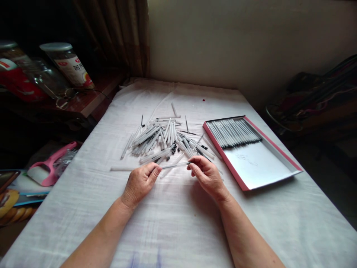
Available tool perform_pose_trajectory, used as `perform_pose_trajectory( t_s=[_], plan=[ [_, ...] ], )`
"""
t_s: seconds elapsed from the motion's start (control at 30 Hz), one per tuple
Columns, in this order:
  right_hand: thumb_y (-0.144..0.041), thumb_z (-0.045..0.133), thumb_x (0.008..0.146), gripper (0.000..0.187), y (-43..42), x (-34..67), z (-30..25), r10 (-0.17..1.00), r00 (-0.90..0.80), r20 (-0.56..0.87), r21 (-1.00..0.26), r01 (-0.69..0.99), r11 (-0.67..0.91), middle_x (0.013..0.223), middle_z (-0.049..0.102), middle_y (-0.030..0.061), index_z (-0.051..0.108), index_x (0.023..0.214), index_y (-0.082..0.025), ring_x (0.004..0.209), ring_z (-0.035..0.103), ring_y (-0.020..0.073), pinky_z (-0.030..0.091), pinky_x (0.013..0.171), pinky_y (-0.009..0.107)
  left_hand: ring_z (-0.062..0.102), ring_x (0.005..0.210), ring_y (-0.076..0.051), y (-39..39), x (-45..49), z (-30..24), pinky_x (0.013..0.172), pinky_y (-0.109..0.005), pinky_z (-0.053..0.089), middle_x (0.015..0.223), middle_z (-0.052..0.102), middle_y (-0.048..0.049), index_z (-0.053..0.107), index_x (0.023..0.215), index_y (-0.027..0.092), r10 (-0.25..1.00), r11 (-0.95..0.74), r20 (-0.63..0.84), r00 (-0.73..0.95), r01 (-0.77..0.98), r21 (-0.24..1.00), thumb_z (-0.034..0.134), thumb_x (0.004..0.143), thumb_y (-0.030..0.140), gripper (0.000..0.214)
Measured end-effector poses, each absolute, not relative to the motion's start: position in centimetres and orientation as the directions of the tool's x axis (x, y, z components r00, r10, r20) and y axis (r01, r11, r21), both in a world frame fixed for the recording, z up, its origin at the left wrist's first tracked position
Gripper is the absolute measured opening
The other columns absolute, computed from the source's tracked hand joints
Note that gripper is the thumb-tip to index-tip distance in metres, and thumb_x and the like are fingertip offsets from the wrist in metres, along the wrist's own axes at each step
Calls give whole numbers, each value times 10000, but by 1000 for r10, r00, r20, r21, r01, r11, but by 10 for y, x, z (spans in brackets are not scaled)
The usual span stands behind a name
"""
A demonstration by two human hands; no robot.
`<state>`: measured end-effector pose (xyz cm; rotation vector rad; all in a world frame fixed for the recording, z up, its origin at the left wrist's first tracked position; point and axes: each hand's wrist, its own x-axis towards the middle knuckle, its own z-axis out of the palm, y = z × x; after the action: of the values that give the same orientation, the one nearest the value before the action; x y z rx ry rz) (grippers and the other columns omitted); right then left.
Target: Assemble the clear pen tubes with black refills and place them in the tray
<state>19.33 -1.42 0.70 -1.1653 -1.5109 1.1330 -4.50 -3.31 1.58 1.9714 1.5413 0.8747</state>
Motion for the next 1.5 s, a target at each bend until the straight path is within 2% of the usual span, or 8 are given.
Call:
perform_pose_trajectory(
  t_s=[0.27, 0.4, 0.53, 0.8, 0.97, 1.17, 1.37, 1.5],
  plan=[
    [-394, 580, 860, 220, -12, 194, 6, 985, -154, 79, -973, 201, 110, 711, 677, 34, 610, 906, -180, 553, 574, 121, 486, 526, 247, 590, 579, -111, -31, -43, 10, 565, -202, 458, 735, 683, 5, 647, 853, 192, 981, -185, 181, 66, 577, 796, 616, 829, 380, 192],
    [-406, 592, 842, 226, -12, 193, 8, 987, -143, 70, -978, 185, 96, 687, 671, 30, 614, 864, -182, 540, 564, 119, 482, 515, 246, 583, 567, -110, -32, -44, 12, 558, -197, 446, 671, 653, 13, 659, 859, 186, 981, -193, 153, 119, 586, 787, 564, 866, 405, 238],
    [-408, 609, 825, 230, -12, 191, 8, 988, -141, 67, -982, 166, 90, 680, 669, 33, 625, 843, -179, 561, 576, 127, 480, 515, 244, 533, 508, -102, -33, -44, 16, 522, -192, 401, 531, 555, 30, 631, 703, 175, 979, -198, 128, 157, 601, 774, 451, 924, 433, 384],
    [-403, 627, 798, 225, -11, 191, 9, 987, -158, 16, -992, 124, 36, 681, 653, 23, 612, 837, -182, 549, 568, 123, 495, 524, 254, 586, 621, -125, -29, -43, 19, 606, -207, 450, 661, 636, 3, 644, 762, 173, 975, -214, 211, 68, 541, 814, 578, 855, 389, 244],
    [-372, 648, 789, 267, -14, 184, 9, 970, -240, 27, -993, 104, 53, 825, 681, 39, 613, 979, -188, 645, 616, 139, 510, 570, 258, 586, 636, -125, -30, -41, 14, 619, -209, 459, 685, 636, -3, 640, 786, 169, 967, -254, 225, 119, 529, 810, 583, 864, 371, 224],
    [-351, 629, 799, 227, -19, 176, 6, 946, -323, 41, -958, 256, 129, 885, 742, 70, 716, 900, -168, 810, 675, 200, 523, 779, 323, 623, 694, -139, -28, -47, 11, 679, -224, 464, 767, 680, -16, 654, 838, 186, 940, -333, 298, 167, 642, 690, 536, 899, 360, 220],
    [-381, 603, 783, 274, -15, 179, 5, 971, -239, -1, -961, 270, 66, 789, 724, 58, 717, 890, -156, 711, 656, 192, 515, 637, 293, 631, 740, -177, -10, -87, 15, 672, -267, 453, 955, 698, -48, 694, 981, 212, 912, 9, 371, -172, 915, 402, 539, 887, 321, 211],
    [-384, 593, 780, 289, -15, 179, 3, 968, -252, -20, -955, 290, 56, 768, 709, 53, 717, 904, -155, 672, 631, 174, 476, 562, 262, 639, 882, -228, -5, -100, 15, 712, -293, 465, 1032, 677, -66, 705, 1073, 232, 942, 113, 286, -174, 970, 217, 538, 889, 312, 261]
  ],
)
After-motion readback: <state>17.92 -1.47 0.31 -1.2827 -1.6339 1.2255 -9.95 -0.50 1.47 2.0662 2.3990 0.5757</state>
